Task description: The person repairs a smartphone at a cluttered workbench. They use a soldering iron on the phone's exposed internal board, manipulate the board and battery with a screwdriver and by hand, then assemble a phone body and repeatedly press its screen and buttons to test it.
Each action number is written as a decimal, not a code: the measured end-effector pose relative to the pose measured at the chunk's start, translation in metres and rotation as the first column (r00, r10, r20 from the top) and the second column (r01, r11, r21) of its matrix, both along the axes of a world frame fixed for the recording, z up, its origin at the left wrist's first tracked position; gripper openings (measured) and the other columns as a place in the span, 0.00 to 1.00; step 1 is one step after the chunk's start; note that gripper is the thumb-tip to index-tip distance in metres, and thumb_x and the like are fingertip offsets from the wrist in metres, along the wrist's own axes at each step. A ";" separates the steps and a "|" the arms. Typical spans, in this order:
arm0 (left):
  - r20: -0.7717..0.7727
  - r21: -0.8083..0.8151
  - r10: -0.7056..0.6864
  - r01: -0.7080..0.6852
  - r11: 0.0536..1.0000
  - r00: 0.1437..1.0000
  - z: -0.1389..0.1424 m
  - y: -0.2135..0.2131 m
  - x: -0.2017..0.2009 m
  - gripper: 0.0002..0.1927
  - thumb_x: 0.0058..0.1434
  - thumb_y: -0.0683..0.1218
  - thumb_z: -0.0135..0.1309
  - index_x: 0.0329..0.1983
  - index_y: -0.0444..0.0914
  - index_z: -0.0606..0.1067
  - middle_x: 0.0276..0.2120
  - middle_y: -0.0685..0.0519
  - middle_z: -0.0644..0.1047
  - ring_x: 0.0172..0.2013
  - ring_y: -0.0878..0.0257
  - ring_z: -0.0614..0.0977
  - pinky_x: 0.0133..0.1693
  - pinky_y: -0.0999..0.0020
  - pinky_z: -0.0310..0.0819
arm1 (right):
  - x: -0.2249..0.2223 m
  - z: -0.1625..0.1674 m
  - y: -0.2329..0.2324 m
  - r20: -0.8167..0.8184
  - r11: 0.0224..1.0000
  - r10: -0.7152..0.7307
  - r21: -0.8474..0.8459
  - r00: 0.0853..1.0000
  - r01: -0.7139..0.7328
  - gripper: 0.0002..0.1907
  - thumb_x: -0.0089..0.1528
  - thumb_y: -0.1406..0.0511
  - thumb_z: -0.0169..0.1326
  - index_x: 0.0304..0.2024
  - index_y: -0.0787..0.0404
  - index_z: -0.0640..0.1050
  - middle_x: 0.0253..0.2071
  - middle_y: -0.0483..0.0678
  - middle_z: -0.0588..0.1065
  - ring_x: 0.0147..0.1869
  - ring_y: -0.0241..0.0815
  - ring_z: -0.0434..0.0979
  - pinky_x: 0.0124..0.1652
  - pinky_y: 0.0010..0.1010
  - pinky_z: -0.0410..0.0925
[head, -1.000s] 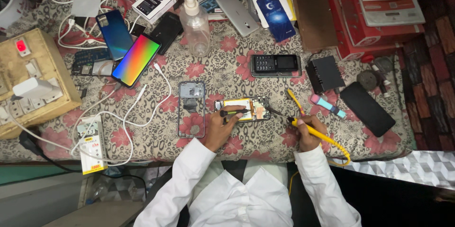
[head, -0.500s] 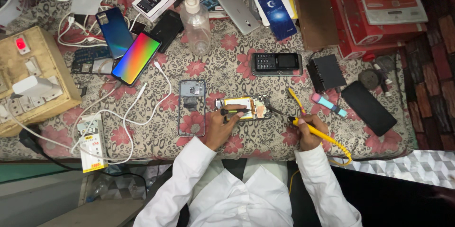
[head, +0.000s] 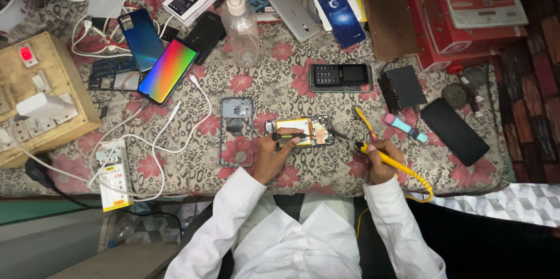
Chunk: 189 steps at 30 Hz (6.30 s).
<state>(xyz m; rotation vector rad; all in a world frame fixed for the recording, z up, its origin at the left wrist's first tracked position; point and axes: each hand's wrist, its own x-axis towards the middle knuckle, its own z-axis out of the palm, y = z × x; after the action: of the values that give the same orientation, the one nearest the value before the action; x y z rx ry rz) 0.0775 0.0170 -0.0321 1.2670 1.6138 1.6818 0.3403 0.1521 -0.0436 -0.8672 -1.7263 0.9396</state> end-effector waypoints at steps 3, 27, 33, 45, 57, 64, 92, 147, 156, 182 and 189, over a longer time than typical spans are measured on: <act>-0.011 0.024 0.005 -0.005 1.000 1.000 0.001 0.000 0.000 0.09 0.65 0.40 0.60 0.47 0.36 0.81 0.40 0.48 0.85 0.40 0.61 0.87 0.44 0.69 0.80 | -0.001 -0.001 0.000 -0.016 1.000 0.007 -0.011 1.000 -0.008 0.10 0.63 0.66 0.54 0.31 0.67 0.75 0.27 0.51 0.77 0.28 0.36 0.73 0.32 0.27 0.66; -0.041 0.035 0.001 0.000 0.999 0.999 0.003 -0.001 0.000 0.08 0.65 0.40 0.60 0.47 0.37 0.80 0.38 0.49 0.85 0.39 0.61 0.86 0.42 0.69 0.79 | 0.001 -0.008 0.002 -0.023 1.000 -0.028 -0.014 0.999 0.028 0.10 0.62 0.66 0.54 0.31 0.68 0.76 0.26 0.50 0.77 0.27 0.35 0.72 0.32 0.26 0.66; -0.036 0.035 -0.001 0.002 0.999 0.999 0.001 0.000 0.000 0.08 0.66 0.41 0.60 0.47 0.37 0.80 0.38 0.49 0.85 0.38 0.62 0.86 0.41 0.69 0.79 | 0.002 -0.008 0.002 -0.029 0.999 -0.010 -0.030 1.000 0.009 0.09 0.63 0.66 0.53 0.31 0.68 0.76 0.27 0.51 0.78 0.27 0.36 0.73 0.33 0.26 0.67; 0.295 -0.114 0.022 0.012 0.993 0.955 -0.003 -0.004 0.005 0.05 0.69 0.42 0.54 0.45 0.36 0.77 0.34 0.50 0.81 0.27 0.60 0.77 0.30 0.66 0.72 | 0.002 -0.008 0.002 -0.015 1.000 -0.016 0.000 1.000 0.016 0.10 0.62 0.66 0.54 0.32 0.68 0.76 0.29 0.52 0.79 0.30 0.37 0.76 0.37 0.27 0.69; -0.870 0.168 0.439 -0.702 0.692 0.224 0.108 -0.030 -0.249 0.08 0.68 0.39 0.53 0.49 0.34 0.75 0.44 0.42 0.77 0.46 0.45 0.76 0.46 0.49 0.68 | 0.001 -0.015 0.005 -0.010 1.000 -0.020 0.005 1.000 0.020 0.09 0.62 0.66 0.55 0.31 0.67 0.77 0.27 0.50 0.78 0.27 0.36 0.73 0.32 0.27 0.66; -0.977 0.129 0.213 -0.757 0.641 0.014 0.107 -0.047 -0.307 0.27 0.43 0.48 0.67 0.50 0.40 0.81 0.51 0.43 0.76 0.52 0.42 0.76 0.51 0.47 0.71 | 0.001 -0.012 0.000 0.010 0.998 -0.040 -0.050 0.999 0.041 0.08 0.61 0.66 0.55 0.30 0.67 0.76 0.25 0.50 0.77 0.24 0.35 0.71 0.28 0.26 0.64; -0.991 0.089 0.130 -0.676 0.732 0.011 0.139 -0.060 -0.325 0.13 0.52 0.37 0.57 0.42 0.38 0.78 0.40 0.44 0.80 0.42 0.48 0.79 0.47 0.54 0.72 | 0.000 -0.006 0.000 -0.017 1.000 -0.023 -0.022 1.000 0.023 0.09 0.61 0.66 0.54 0.32 0.68 0.77 0.26 0.50 0.78 0.24 0.34 0.70 0.29 0.25 0.64; -0.294 -0.055 0.027 -0.045 0.997 0.955 0.064 -0.006 -0.024 0.10 0.70 0.45 0.51 0.44 0.34 0.78 0.38 0.43 0.78 0.41 0.46 0.81 0.43 0.57 0.72 | 0.045 0.038 0.028 -0.205 0.973 -0.159 0.133 0.966 0.188 0.07 0.67 0.69 0.57 0.36 0.67 0.75 0.32 0.52 0.76 0.27 0.34 0.72 0.33 0.25 0.65; -0.215 -0.039 0.033 -0.043 0.998 0.976 0.064 -0.008 -0.023 0.10 0.70 0.45 0.52 0.41 0.34 0.80 0.41 0.45 0.77 0.43 0.50 0.80 0.46 0.60 0.72 | 0.091 0.046 0.093 -0.329 0.900 -0.420 -0.033 0.846 0.434 0.09 0.69 0.69 0.57 0.36 0.63 0.71 0.33 0.51 0.76 0.26 0.35 0.70 0.28 0.25 0.63; -0.197 -0.020 0.034 -0.039 0.999 0.980 0.080 -0.017 -0.030 0.10 0.71 0.45 0.52 0.42 0.33 0.80 0.41 0.47 0.79 0.39 0.55 0.84 0.41 0.65 0.76 | 0.053 0.033 0.128 -0.086 0.949 -0.309 0.029 0.947 0.313 0.08 0.68 0.68 0.62 0.44 0.64 0.75 0.38 0.50 0.78 0.32 0.32 0.74 0.34 0.23 0.68; -0.151 -0.048 0.031 -0.039 0.998 0.988 0.080 -0.016 -0.029 0.11 0.71 0.45 0.52 0.42 0.32 0.80 0.42 0.47 0.79 0.39 0.55 0.84 0.40 0.66 0.77 | 0.042 0.043 0.136 -0.123 0.978 -0.209 -0.037 0.970 0.206 0.19 0.64 0.68 0.67 0.50 0.68 0.72 0.41 0.51 0.76 0.37 0.35 0.75 0.39 0.24 0.70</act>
<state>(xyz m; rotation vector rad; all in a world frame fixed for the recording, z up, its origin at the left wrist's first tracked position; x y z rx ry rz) 0.0483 0.0008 0.0475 1.3761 1.7642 1.5879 0.3825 0.2877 -0.0007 -0.9625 -1.4875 0.8572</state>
